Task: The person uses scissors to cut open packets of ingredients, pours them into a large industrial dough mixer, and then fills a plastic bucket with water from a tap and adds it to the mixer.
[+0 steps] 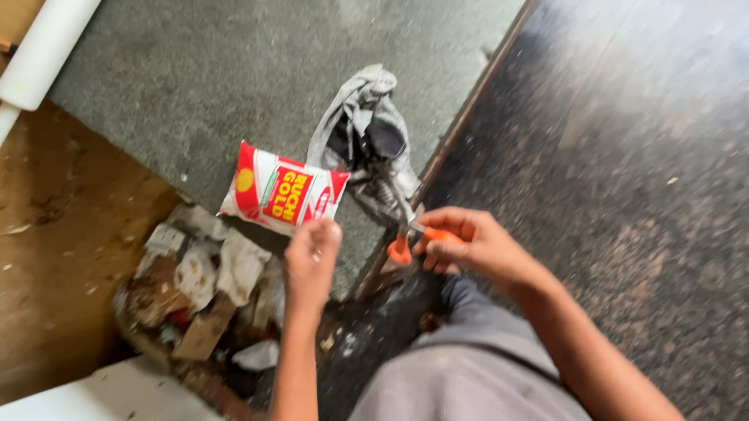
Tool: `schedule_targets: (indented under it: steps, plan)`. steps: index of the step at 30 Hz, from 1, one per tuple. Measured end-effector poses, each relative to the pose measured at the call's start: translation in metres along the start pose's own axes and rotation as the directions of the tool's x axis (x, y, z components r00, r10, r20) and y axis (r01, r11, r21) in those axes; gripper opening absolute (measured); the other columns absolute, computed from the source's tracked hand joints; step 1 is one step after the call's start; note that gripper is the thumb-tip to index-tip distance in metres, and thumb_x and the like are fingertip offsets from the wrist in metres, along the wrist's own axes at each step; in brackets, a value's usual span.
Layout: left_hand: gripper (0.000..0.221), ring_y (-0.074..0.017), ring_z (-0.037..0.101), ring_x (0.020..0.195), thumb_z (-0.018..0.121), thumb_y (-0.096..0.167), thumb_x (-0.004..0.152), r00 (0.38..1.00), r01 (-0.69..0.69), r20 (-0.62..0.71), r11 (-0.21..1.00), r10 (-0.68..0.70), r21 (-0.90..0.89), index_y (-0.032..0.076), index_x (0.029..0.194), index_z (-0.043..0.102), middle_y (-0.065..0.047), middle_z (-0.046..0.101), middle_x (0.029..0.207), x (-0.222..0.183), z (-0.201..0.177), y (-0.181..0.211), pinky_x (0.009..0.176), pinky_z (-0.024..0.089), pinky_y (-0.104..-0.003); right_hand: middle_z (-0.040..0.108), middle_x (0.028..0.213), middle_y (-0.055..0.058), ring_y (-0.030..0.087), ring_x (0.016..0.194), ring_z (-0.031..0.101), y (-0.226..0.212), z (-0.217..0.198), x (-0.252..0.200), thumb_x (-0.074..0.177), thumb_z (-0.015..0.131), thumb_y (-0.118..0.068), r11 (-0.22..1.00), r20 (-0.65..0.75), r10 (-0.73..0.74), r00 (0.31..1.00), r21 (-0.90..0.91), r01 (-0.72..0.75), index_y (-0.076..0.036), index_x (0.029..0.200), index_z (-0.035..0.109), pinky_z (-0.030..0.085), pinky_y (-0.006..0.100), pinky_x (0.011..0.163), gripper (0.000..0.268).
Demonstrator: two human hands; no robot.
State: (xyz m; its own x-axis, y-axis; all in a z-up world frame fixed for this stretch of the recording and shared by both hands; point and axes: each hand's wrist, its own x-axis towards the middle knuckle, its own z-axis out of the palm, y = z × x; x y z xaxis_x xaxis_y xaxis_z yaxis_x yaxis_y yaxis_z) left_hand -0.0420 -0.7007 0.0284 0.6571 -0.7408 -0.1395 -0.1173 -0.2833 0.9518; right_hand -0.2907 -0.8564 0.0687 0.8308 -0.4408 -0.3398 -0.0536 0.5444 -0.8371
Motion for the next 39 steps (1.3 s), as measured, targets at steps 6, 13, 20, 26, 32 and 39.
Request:
schedule_targets:
  steps: [6, 13, 20, 26, 32, 39]
  plan:
    - [0.043, -0.0065, 0.065, 0.093, 0.062, 0.041, 0.103, 0.913, 0.167, 0.405, 0.956, -0.058, -0.240, 0.002, 0.119, 0.068, -0.002, 0.071, 0.101, -0.076, 0.070, 0.003, 0.085, 0.052, -0.024, 0.078, 0.095, 0.006, 0.013, 0.077, 0.072, 0.037, 0.016, -0.059, 0.092, 0.070, -0.015, 0.981, -0.130, 0.160, 0.978, -0.088, -0.172, -0.004, 0.122, 0.070, 0.057, 0.026, 0.067, 0.032]
    - [0.047, -0.0033, 0.053, 0.060, 0.058, 0.049, 0.100, 0.872, 0.340, 0.426, 0.923, -0.239, -0.179, 0.004, 0.101, 0.068, 0.001, 0.062, 0.075, -0.147, 0.125, 0.033, 0.053, 0.042, -0.020, 0.075, 0.091, 0.001, 0.009, 0.077, 0.065, 0.052, 0.000, -0.116, 0.096, 0.068, -0.022, 0.971, -0.103, 0.067, 0.992, -0.223, -0.089, -0.005, 0.125, 0.067, 0.054, 0.025, 0.066, 0.034]
    - [0.044, -0.0100, 0.049, 0.046, 0.058, 0.049, 0.099, 0.843, 0.471, 0.386, 0.861, -0.375, -0.192, 0.006, 0.085, 0.061, -0.004, 0.061, 0.063, -0.131, 0.194, 0.049, 0.042, 0.038, -0.024, 0.080, 0.094, 0.008, 0.014, 0.083, 0.072, -0.010, -0.066, -0.181, 0.094, 0.069, -0.028, 0.887, -0.192, -0.102, 0.976, -0.462, 0.002, -0.006, 0.121, 0.069, 0.059, 0.032, 0.076, 0.036]
    - [0.045, -0.0083, 0.051, 0.048, 0.058, 0.050, 0.101, 0.864, 0.388, 0.412, 0.904, -0.289, -0.179, 0.009, 0.085, 0.056, -0.003, 0.058, 0.062, -0.105, 0.316, 0.092, 0.042, 0.036, -0.024, 0.077, 0.103, 0.004, 0.013, 0.093, 0.073, -0.033, -0.205, -0.301, 0.094, 0.070, -0.026, 0.896, -0.519, -0.272, 0.810, -0.443, 0.017, -0.008, 0.122, 0.070, 0.060, 0.033, 0.082, 0.034]
    - [0.044, -0.0083, 0.050, 0.046, 0.062, 0.048, 0.100, 0.714, 0.229, 0.675, 0.973, -0.187, 0.027, 0.008, 0.081, 0.060, -0.002, 0.057, 0.061, -0.110, 0.489, 0.151, 0.041, 0.036, -0.024, 0.076, 0.096, 0.009, 0.014, 0.084, 0.072, -0.041, -0.304, -0.435, 0.098, 0.069, -0.018, 0.945, -0.895, -0.313, 0.318, -0.259, 0.199, -0.002, 0.112, 0.071, 0.060, 0.029, 0.076, 0.021]
    - [0.044, -0.0060, 0.046, 0.045, 0.064, 0.047, 0.097, 0.335, -0.011, 0.929, 0.985, -0.159, 0.173, 0.008, 0.079, 0.062, -0.001, 0.057, 0.063, -0.157, 0.689, 0.196, 0.039, 0.034, -0.023, 0.074, 0.102, 0.012, 0.017, 0.089, 0.073, -0.050, -0.361, -0.581, 0.103, 0.066, -0.009, 0.914, -0.913, -0.386, -0.130, -0.398, 0.083, 0.001, 0.118, 0.068, 0.061, 0.030, 0.079, 0.018]
